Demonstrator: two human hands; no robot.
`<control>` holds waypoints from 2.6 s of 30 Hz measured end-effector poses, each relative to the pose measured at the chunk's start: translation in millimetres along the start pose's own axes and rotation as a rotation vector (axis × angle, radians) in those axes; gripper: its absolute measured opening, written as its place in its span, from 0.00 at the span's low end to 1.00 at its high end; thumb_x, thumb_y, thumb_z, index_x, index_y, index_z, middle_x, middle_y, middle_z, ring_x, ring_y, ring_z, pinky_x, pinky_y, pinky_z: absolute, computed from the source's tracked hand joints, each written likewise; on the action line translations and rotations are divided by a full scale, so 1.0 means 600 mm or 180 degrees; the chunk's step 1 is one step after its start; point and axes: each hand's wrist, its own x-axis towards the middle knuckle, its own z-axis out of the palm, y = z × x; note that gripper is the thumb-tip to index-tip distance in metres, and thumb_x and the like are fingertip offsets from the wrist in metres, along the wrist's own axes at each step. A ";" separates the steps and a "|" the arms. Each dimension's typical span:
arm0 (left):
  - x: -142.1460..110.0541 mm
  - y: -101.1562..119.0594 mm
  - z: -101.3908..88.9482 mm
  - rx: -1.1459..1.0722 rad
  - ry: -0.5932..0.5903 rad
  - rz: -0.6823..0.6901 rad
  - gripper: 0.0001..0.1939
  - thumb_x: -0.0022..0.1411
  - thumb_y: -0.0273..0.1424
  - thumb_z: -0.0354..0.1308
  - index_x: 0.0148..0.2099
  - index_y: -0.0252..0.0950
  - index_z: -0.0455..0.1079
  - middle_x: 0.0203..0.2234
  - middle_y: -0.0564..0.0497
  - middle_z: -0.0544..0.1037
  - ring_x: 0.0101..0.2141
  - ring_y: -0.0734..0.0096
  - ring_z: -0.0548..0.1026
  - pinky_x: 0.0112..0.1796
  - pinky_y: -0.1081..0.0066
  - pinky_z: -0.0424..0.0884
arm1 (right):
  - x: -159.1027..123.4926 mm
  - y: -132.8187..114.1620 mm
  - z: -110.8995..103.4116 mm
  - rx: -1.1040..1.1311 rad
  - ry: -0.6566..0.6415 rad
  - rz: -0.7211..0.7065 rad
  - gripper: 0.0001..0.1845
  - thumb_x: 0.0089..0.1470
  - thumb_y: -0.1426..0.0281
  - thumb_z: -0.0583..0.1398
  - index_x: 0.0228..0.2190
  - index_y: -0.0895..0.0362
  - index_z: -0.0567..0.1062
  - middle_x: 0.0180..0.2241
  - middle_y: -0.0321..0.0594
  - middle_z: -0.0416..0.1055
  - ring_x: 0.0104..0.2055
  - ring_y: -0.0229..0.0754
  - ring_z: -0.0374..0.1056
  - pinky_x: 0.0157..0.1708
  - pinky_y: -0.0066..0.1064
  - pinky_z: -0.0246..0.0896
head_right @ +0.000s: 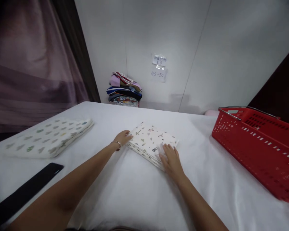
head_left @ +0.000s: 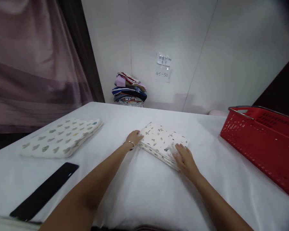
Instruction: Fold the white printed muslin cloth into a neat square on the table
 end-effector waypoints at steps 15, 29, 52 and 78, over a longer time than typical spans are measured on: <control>-0.087 -0.014 0.024 0.0207 0.0084 0.1668 0.16 0.63 0.37 0.43 0.48 0.43 0.68 0.49 0.52 0.70 0.52 0.69 0.62 0.55 0.62 0.48 | -0.037 -0.011 0.028 -0.0652 -0.0534 -0.1120 0.24 0.56 0.74 0.46 0.55 0.57 0.60 0.56 0.42 0.56 0.59 0.47 0.48 0.56 0.46 0.43; -0.093 0.032 0.028 0.0786 -0.0081 0.2642 0.13 0.61 0.27 0.47 0.46 0.41 0.68 0.41 0.49 0.72 0.43 0.68 0.66 0.43 0.66 0.60 | -0.012 -0.043 0.006 -0.0366 -0.0223 -0.0888 0.17 0.57 0.68 0.48 0.44 0.55 0.70 0.43 0.45 0.69 0.45 0.46 0.63 0.43 0.38 0.58; -0.090 0.040 0.028 0.0848 -0.0066 0.2760 0.10 0.61 0.33 0.49 0.40 0.40 0.70 0.35 0.50 0.73 0.38 0.69 0.67 0.39 0.69 0.61 | 0.010 -0.069 0.028 -0.0679 -0.0197 -0.0668 0.15 0.58 0.68 0.47 0.40 0.54 0.71 0.35 0.42 0.69 0.37 0.44 0.63 0.34 0.32 0.58; -0.101 0.042 0.043 0.1659 0.0395 0.3143 0.08 0.62 0.27 0.46 0.35 0.36 0.66 0.31 0.49 0.72 0.35 0.68 0.66 0.35 0.68 0.59 | 0.008 -0.067 0.026 -0.0866 -0.0167 -0.0952 0.13 0.57 0.72 0.49 0.37 0.57 0.72 0.32 0.43 0.69 0.37 0.41 0.62 0.35 0.29 0.55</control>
